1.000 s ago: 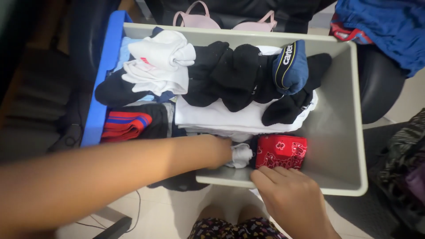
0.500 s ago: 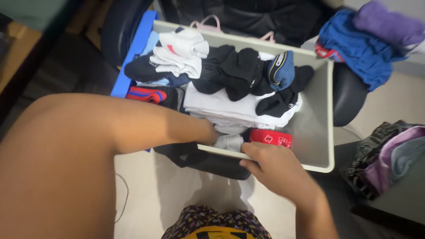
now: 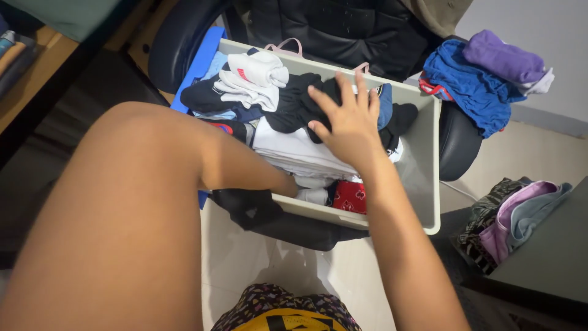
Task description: The person sorts various socks and small clothing items into a plastic drawer by hand.
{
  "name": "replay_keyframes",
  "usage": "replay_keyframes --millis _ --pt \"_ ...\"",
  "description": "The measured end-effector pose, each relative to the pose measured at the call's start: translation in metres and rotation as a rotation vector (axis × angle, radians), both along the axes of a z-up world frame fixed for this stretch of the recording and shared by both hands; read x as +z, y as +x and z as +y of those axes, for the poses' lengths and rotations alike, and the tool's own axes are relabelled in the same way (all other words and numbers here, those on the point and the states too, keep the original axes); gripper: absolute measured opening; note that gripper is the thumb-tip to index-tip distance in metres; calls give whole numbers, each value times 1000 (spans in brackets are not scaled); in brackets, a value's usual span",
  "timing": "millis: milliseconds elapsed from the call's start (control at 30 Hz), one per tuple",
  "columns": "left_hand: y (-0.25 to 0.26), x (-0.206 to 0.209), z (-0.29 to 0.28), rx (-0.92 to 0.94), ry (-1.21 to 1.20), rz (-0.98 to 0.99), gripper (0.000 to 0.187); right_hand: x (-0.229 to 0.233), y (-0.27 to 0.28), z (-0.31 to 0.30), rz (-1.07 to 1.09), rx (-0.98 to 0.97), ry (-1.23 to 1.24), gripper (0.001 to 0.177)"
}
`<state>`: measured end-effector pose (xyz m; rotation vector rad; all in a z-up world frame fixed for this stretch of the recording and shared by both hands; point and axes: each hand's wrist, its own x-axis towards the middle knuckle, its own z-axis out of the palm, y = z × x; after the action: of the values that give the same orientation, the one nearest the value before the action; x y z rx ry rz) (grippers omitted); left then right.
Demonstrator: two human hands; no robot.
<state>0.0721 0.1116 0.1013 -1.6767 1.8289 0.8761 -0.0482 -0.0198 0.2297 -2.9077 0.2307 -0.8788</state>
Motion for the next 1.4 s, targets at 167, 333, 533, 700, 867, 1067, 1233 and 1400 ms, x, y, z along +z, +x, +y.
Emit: replay_keyframes --millis 167,333,533,700,867,1067,1233,1400 --pt "-12 -7 -21 -21 -37 -26 42 -20 0 -6 40 -35 17 56" --pt "-8 30 -21 -67 -135 -57 45 -24 -2 -7 5 -17 -20 55" --pt "21 145 -17 116 -507 273 29 -28 -3 -14 15 5 36 55" --pt "38 208 19 269 -773 507 27 -23 -3 -22 19 56 265 45" --pt "74 237 57 377 -1223 583 30 -7 -5 -24 -59 53 718 42" --pt "116 210 97 272 -1586 -174 25 -5 -4 -24 -81 65 585 34" --pt "113 164 100 564 -1180 -185 26 1 -4 -20 -192 88 692 28" --pt "101 186 119 786 -1118 -92 40 31 -40 -27 -271 64 643 9"
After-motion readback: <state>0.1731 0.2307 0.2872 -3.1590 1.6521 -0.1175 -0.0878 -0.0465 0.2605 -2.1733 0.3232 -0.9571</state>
